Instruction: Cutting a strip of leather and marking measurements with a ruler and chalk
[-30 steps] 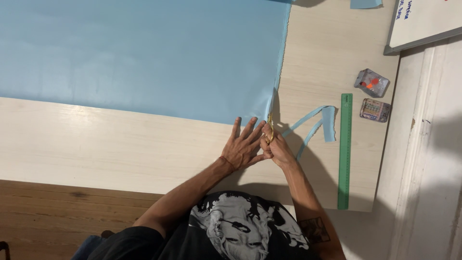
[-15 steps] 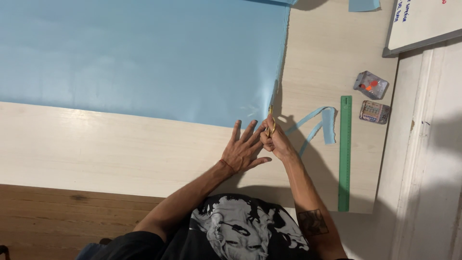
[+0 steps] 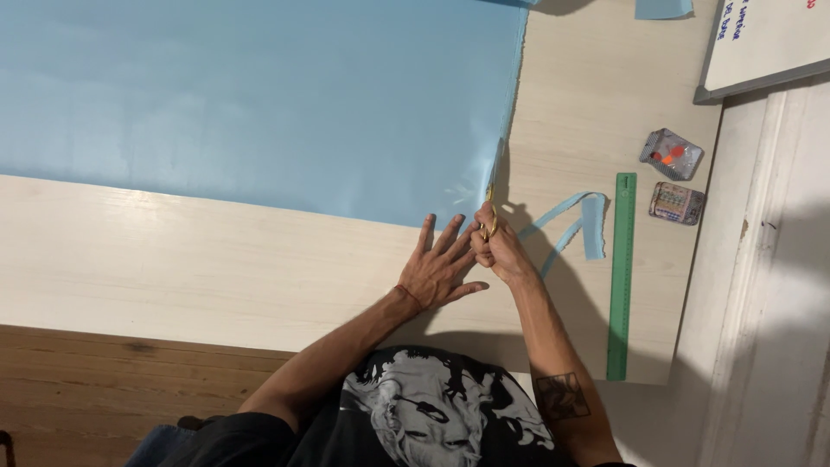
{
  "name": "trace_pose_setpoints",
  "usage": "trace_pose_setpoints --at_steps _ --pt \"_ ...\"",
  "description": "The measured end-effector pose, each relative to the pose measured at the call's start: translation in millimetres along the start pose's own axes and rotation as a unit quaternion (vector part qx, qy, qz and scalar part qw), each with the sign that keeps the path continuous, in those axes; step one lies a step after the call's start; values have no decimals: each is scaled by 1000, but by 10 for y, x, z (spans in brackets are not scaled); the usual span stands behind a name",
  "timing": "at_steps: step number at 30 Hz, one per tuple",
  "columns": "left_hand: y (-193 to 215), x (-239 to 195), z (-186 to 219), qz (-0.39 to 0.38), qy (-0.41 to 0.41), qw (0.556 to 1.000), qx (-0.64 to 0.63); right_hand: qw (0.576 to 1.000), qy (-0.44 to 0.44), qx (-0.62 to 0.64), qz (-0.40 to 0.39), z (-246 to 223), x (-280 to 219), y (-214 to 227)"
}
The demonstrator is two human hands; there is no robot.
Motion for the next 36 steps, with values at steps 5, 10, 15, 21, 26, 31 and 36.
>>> trace_pose_setpoints --at_steps 5,10,15,21,26,31,36 --pt "-34 -19 0 -10 2 1000 -1 1000 1 1 -2 -153 -53 -67" --pt "-68 -29 -8 -17 3 1000 -4 1000 3 1 -3 -261 -17 -68" --pt "-74 -36 -9 -25 5 1000 4 1000 -2 1 3 -388 -34 -135" --pt "-47 -31 -6 -19 8 1000 -8 1000 6 8 -1 -407 65 -122" --pt "-75 -38 -13 -23 6 1000 -7 1000 -3 17 -4 -415 257 -14" --pt "-77 -40 -19 -16 8 1000 -11 1000 -12 4 -20 -520 340 -39" --pt "-105 -49 -23 -28 11 1000 -6 1000 -7 -7 -16 -486 380 5"
Point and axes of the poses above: each hand's wrist, its own x-axis towards the middle knuckle, its own y-axis out of the back of the hand, z = x × y, the point moved 9 cm from there along x, towards the middle knuckle, and after that the axes turned 1 degree about -z, right-handed, at the moved point
